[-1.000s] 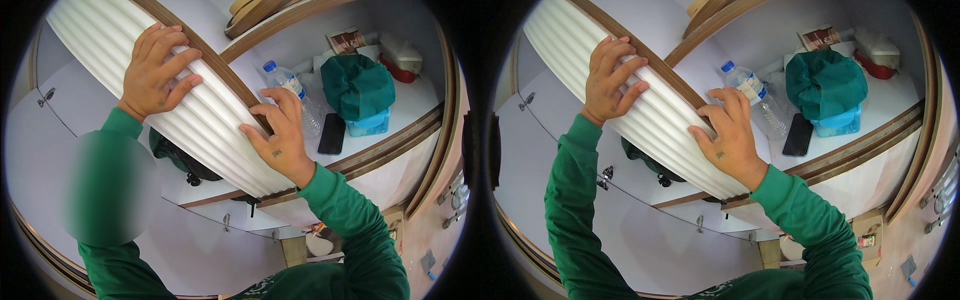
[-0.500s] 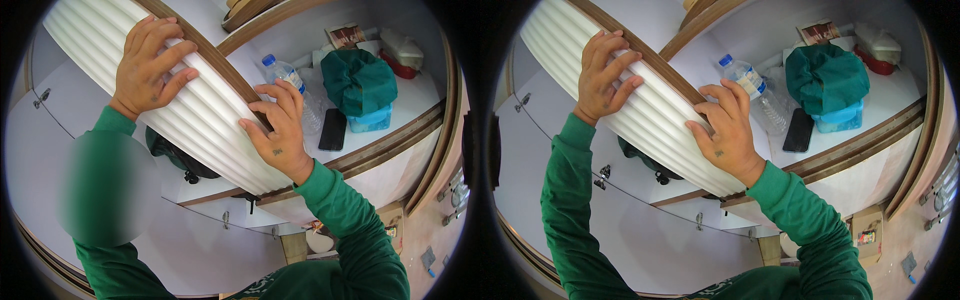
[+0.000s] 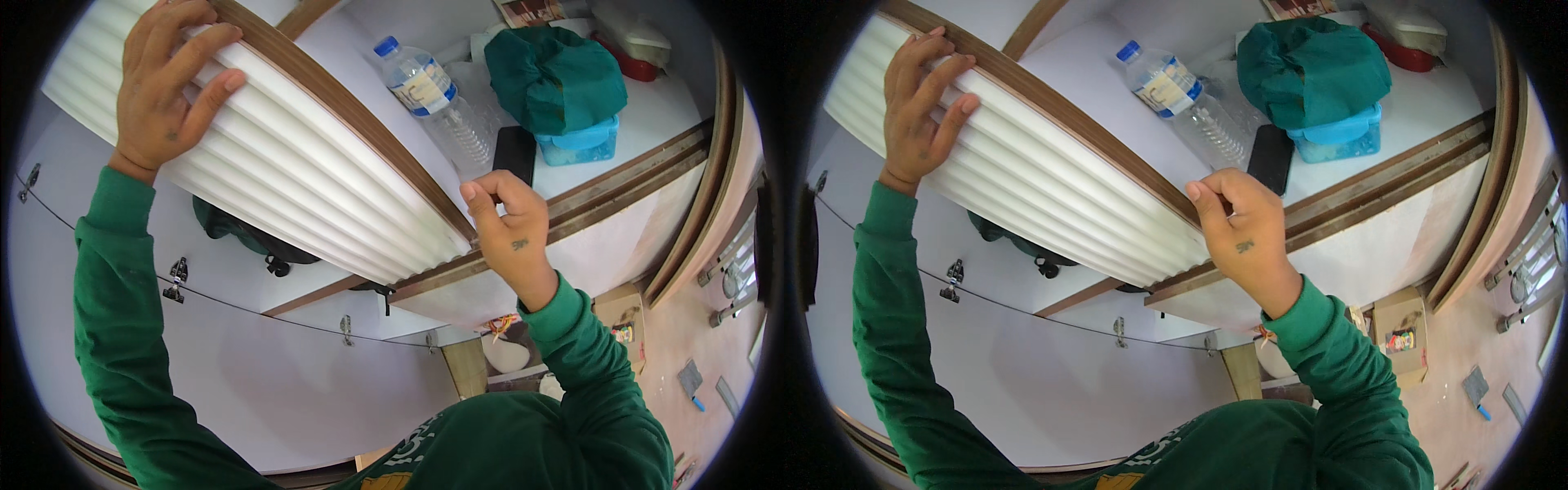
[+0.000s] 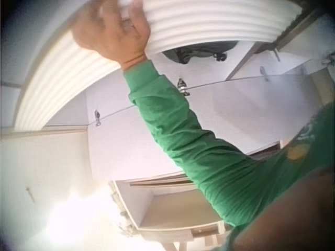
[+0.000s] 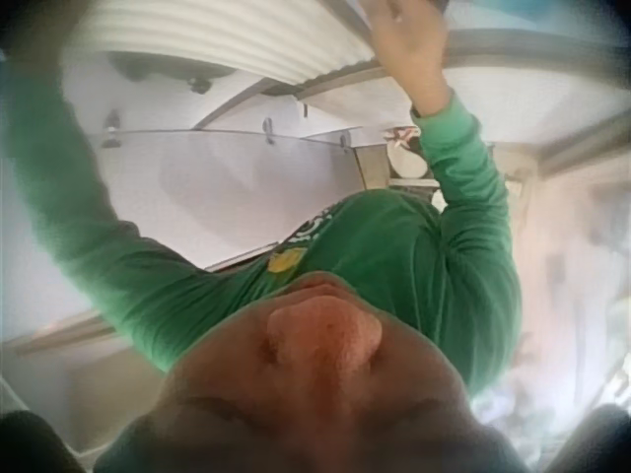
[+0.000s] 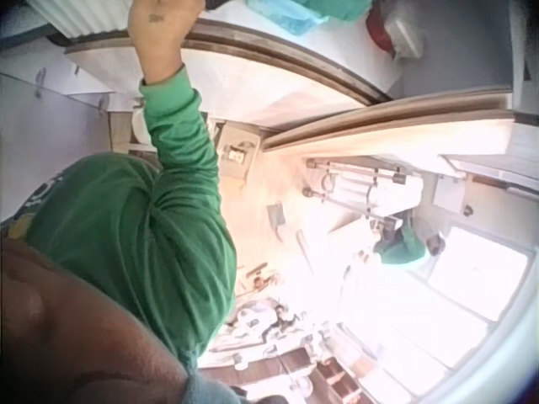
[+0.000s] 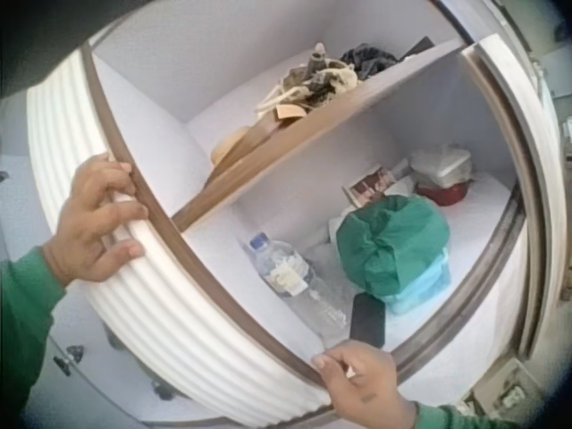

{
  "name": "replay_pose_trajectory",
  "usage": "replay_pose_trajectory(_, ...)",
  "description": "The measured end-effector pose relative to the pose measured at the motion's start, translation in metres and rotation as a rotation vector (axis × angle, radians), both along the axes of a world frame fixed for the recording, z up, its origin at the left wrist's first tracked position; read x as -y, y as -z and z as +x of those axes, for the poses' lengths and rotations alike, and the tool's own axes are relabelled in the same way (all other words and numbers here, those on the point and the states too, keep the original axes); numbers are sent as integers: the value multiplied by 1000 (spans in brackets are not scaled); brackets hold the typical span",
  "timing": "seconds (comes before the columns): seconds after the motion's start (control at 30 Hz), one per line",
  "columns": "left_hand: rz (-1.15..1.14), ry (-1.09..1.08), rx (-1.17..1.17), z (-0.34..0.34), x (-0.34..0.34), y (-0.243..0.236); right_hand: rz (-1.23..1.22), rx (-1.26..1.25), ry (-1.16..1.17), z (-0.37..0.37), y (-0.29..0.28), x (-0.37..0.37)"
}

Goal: The person installs a white ribbed panel into a wooden cabinet frame, repeatedly adjusting and repositioning it to fit. They then move to a workbench and use a sanding block to smooth the edges of a white rectangular board.

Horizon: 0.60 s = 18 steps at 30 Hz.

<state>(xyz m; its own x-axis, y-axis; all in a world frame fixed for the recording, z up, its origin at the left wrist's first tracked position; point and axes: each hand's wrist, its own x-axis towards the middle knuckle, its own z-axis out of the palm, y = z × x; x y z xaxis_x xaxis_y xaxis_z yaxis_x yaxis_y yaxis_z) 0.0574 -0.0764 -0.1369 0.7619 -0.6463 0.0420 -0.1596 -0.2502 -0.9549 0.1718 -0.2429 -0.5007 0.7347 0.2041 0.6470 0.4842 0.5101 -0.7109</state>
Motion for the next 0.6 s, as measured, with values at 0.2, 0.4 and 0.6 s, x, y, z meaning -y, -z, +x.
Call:
replay_pose_trajectory(0.2,22,-3,3,0,-3,-3,-66,99,60,-17,22,-17)
replay_pose_trajectory(0.4,31,19,-32,-1,-3,-4,-194,112,55,-23,40,-19)
replay_pose_trajectory(0.6,15,35,-28,2,-5,-2,-364,212,198,-20,51,-12)
